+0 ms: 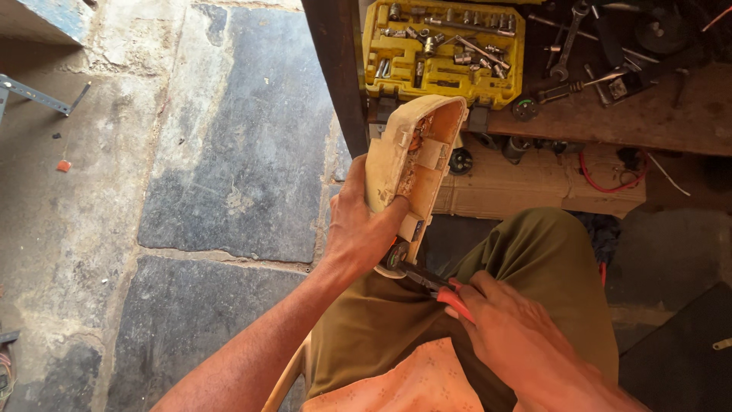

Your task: The person uses pliers to cut and adjust wires inside a beige plastic housing held on their lap. They repeatedly reposition the housing and manipulate internal components throughout the clip.

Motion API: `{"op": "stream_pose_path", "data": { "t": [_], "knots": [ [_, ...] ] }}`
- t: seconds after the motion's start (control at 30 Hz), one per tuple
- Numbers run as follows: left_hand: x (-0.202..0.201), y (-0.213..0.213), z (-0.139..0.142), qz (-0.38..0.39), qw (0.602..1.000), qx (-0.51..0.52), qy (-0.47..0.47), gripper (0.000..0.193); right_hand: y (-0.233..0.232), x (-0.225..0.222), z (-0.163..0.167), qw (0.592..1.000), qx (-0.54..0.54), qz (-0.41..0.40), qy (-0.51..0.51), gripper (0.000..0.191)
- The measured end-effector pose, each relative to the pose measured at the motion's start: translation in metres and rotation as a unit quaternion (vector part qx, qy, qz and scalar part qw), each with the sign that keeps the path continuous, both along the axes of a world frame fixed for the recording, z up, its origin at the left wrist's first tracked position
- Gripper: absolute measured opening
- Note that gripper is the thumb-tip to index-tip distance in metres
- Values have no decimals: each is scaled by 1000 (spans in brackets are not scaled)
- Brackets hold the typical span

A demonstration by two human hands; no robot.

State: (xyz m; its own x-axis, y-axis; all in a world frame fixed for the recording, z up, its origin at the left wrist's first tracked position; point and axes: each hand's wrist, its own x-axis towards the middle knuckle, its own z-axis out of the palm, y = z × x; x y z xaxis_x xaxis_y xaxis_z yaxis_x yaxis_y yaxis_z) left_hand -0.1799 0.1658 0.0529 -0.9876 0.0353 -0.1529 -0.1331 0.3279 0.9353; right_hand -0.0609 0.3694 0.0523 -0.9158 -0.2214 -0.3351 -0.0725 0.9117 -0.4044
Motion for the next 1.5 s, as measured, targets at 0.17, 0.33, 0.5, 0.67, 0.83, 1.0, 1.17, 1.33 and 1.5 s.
{"op": "stream_pose_path", "data": {
  "t": [0.17, 0.33, 0.5, 0.67, 0.83, 1.0, 1.17, 1.33, 1.5],
  "knots": [
    [0, 0, 0, 2, 1000, -4, -26, 60, -10, 1, 7, 975, 121, 96, 162, 38],
    [1, -2, 0, 7, 1000, -11, 11, 59, -12, 3, 11, 891, 306, 210, 263, 42],
    [-2, -3, -1, 16, 999, -8, -41, 60, -11, 9, 8, 850, 333, 215, 348, 45],
    [-1, -4, -2, 23, 999, -5, -32, 61, 7, 3, 3, 997, 24, 33, 68, 33],
    [-2, -1, -4, 9, 1000, -3, -27, 60, 17, -4, -5, 950, -68, -119, -281, 37],
    [-4, 1, -6, 16, 999, 2, -32, 60, 13, -10, -9, 847, -233, -254, -404, 44],
    [-5, 0, -6, 15, 1000, 6, -27, 61, 8, -16, -2, 794, -312, -300, -426, 46],
    [-5, -2, -6, 6, 1000, 4, -25, 64, 5, -20, 6, 739, -350, -341, -464, 41],
    [-5, -2, -6, 2, 999, 2, -35, 64, 7, -21, 4, 715, -402, -328, -469, 42]
  ]
}}
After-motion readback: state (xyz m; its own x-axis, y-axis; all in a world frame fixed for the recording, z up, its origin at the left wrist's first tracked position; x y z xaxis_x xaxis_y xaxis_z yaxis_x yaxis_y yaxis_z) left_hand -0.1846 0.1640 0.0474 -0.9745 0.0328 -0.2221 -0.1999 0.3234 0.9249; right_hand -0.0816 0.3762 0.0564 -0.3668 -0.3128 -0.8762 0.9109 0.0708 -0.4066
